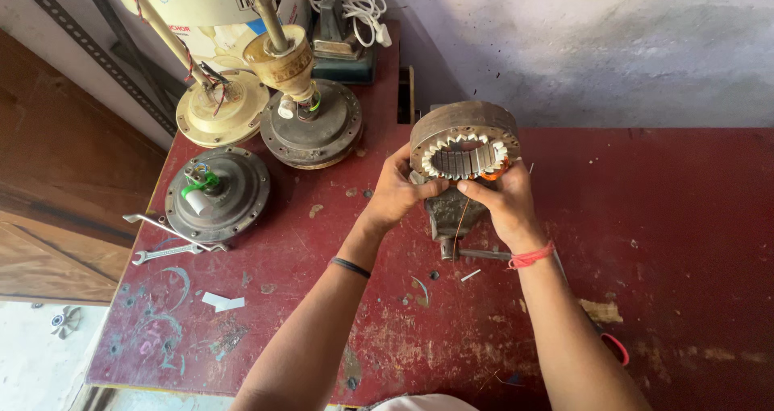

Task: The person works on a motor stator clamped in a vise, inserting small white insulating pieces into the coil slots and adjusting copper windings. They use scissors to trim a white strip and place it into the stator, repeating the insertion process across several slots.

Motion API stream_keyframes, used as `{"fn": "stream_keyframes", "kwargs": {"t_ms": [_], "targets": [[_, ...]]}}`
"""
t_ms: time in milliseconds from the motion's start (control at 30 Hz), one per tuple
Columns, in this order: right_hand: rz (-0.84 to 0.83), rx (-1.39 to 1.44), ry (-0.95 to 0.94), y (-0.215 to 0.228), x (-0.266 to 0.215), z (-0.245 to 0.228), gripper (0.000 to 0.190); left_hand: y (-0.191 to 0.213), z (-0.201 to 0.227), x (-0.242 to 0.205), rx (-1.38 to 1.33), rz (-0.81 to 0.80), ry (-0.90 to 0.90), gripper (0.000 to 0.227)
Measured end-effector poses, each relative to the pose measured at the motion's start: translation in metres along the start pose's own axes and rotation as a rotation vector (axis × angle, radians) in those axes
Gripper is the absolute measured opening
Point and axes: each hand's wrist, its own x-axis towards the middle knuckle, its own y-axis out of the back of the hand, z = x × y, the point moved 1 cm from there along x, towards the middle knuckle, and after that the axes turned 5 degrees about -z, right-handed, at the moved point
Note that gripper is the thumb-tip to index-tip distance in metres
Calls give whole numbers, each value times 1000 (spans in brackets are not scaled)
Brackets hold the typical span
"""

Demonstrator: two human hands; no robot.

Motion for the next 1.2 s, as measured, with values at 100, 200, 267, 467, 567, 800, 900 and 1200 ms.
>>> {"fn": "stream_keyframes", "kwargs": {"t_ms": [100, 200, 267, 467, 567, 800, 900, 1200], "targets": [[47, 1, -4, -6, -1, -3, 59, -3, 5, -2, -15, 1, -16, 50], [69, 18, 25, -10, -6, -8, 62, -6, 7, -2, -20, 0, -30, 48], [162, -100, 20, -15, -10, -10, 63, -5, 7, -1, 10, 16, -16, 48], [430, -499, -94, -36, -44, -21, 50, -5, 6, 0, 31, 16, -32, 49], [498, -703, -133, -49, -56, -25, 45, -4, 6, 0, 54, 19, -23, 48], [477, -903, -219, -54, -70, -18, 30, -3, 6, 1, 61, 10, -28, 48], [430, -855, -100, -58, -83, -5, 18, -3, 6, 1, 101, 30, 2, 49], [261, -829, -523, -65, -165, 10, 15, -2, 4, 3, 79, 7, 17, 52]]}}
